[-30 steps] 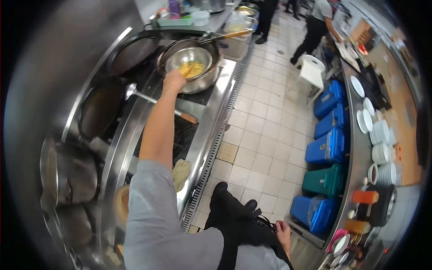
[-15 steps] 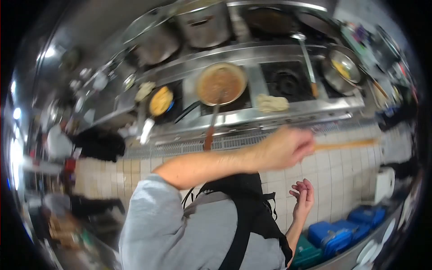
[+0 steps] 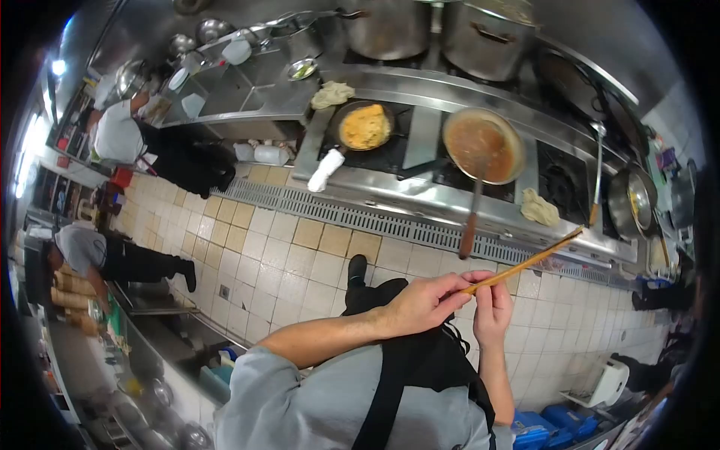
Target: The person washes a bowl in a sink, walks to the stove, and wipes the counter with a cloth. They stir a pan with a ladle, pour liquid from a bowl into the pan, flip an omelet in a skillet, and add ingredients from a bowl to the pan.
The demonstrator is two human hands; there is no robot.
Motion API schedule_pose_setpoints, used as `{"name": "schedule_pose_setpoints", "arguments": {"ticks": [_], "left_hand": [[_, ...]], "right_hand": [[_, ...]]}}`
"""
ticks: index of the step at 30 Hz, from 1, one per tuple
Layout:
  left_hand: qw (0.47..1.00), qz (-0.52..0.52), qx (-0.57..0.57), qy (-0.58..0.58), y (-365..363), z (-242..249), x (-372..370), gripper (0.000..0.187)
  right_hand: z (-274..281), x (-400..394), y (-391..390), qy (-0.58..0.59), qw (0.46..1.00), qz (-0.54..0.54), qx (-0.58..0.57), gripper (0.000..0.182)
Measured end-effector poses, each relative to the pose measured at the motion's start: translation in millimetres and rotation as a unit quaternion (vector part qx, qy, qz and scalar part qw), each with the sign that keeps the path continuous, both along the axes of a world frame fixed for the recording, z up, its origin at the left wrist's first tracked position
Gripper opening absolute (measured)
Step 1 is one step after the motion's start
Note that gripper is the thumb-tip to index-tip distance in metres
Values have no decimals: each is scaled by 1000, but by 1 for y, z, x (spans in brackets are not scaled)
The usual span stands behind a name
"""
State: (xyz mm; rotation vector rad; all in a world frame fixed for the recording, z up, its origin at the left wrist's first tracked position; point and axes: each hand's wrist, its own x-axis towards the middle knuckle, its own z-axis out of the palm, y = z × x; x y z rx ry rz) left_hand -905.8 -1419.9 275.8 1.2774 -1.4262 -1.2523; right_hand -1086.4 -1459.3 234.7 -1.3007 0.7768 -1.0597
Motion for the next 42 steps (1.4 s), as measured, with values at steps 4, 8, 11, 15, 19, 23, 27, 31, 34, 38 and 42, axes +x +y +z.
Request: {"name": "schedule_pose_setpoints", "arguments": {"ticks": [4,8,11,15,19,23,27,31,34,38,42], "left_hand": [[998,48,-18,-25,-10,-17,101,23],[986,126,-4,-112,-16,-20,217,30],[977,185,-2,-110,-32,-30,267,34],[979,102,101,147,-62,-61,296,31],[950,88,167,249,-82,-96,301,21],[922,255,115,269,-114,-99,302,19],[962,255,67,68,-136,-77,353,31],[963,245,43,-107,-143,-80,397,34],[915,197,18,-350,-160,-80,424,28],[884,126,-29,-448,-201,-103,451,28],[882,39,4,-470,-242,-122,468,28]], "right_hand": [[-10,112,-25,15,999,30,6,22],[-30,217,-45,20,993,63,95,22],[-35,265,-54,1,980,88,176,23],[-40,295,-66,132,964,174,154,22],[-42,317,-82,144,964,164,151,26],[-58,310,-102,159,966,133,153,27],[-76,291,-125,207,949,139,195,30],[-103,287,-145,282,949,127,64,32],[-114,301,-146,303,948,92,31,35],[-129,319,-158,330,942,30,-50,42],[-122,335,-175,419,902,-37,-91,47]]}}
